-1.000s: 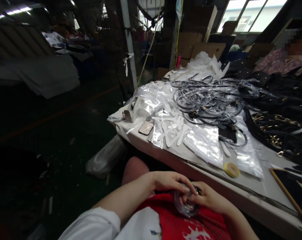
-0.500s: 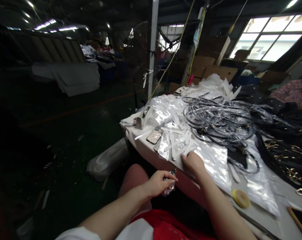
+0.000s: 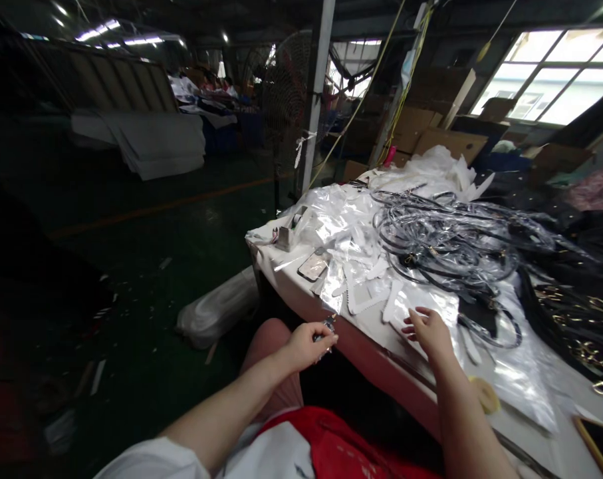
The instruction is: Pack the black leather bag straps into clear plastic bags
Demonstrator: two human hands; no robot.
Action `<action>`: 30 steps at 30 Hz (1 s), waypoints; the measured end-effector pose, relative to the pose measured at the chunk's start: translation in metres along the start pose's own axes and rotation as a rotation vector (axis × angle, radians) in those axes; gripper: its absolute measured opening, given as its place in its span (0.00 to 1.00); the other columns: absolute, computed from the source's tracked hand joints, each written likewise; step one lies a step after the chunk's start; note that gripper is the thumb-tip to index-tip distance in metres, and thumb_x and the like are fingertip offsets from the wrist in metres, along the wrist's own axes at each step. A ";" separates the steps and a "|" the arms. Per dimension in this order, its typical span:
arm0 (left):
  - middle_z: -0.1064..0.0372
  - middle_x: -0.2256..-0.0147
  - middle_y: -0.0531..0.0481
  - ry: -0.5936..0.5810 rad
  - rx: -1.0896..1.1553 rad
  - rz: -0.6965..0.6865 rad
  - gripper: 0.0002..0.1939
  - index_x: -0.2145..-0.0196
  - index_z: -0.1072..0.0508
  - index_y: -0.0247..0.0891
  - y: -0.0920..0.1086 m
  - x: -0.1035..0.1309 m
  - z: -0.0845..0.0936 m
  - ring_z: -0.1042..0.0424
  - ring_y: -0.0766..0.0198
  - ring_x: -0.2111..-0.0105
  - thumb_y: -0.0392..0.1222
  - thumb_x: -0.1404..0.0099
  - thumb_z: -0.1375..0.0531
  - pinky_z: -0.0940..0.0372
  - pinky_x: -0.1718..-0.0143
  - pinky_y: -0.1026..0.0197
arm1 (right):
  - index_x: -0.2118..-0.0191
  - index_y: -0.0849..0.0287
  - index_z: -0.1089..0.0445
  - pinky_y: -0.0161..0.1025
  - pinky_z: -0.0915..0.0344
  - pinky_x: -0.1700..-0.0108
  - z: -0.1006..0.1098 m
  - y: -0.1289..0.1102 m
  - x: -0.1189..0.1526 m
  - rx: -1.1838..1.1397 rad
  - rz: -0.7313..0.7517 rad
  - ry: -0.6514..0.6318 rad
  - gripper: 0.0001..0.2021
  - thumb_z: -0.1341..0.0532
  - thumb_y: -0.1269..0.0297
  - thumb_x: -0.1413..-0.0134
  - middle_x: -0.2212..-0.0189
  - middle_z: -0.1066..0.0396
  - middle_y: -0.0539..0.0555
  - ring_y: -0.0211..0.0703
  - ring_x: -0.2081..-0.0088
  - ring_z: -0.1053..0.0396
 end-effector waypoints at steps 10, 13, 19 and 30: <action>0.38 0.81 0.55 -0.130 0.003 0.005 0.27 0.71 0.28 0.33 0.001 0.005 -0.034 0.41 0.73 0.85 0.65 0.41 0.41 0.48 0.84 0.69 | 0.58 0.64 0.26 0.55 0.34 0.49 -0.027 -0.031 -0.019 0.356 -0.051 0.011 0.20 0.37 0.49 0.42 0.55 0.25 0.64 0.56 0.51 0.28; 0.37 0.80 0.55 -0.136 0.004 -0.015 0.28 0.70 0.28 0.33 0.005 0.009 -0.035 0.41 0.73 0.85 0.65 0.40 0.42 0.48 0.84 0.70 | 0.52 0.61 0.29 0.52 0.31 0.50 -0.036 -0.037 -0.025 0.342 -0.070 -0.025 0.14 0.38 0.56 0.37 0.52 0.28 0.57 0.48 0.53 0.28; 0.38 0.81 0.54 -0.055 -0.025 -0.031 0.29 0.71 0.28 0.33 0.008 0.013 -0.014 0.41 0.73 0.85 0.66 0.40 0.42 0.48 0.84 0.69 | 0.60 0.62 0.32 0.40 0.31 0.70 -0.011 -0.038 -0.012 0.091 0.004 -0.078 0.15 0.46 0.54 0.33 0.71 0.27 0.54 0.40 0.75 0.29; 0.39 0.83 0.55 -0.126 0.141 -0.008 0.36 0.74 0.31 0.33 0.030 0.000 -0.017 0.42 0.73 0.87 0.76 0.45 0.44 0.48 0.86 0.69 | 0.64 0.55 0.40 0.30 0.48 0.79 -0.065 -0.044 0.163 -0.495 0.314 -0.722 0.17 0.42 0.45 0.38 0.77 0.36 0.44 0.32 0.80 0.44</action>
Point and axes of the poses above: each hand's wrist, its own x-axis away from the middle knuckle, its own z-axis out of the back of the hand, y = z × x, the point moved 8 cm from there along -x, towards the middle knuckle
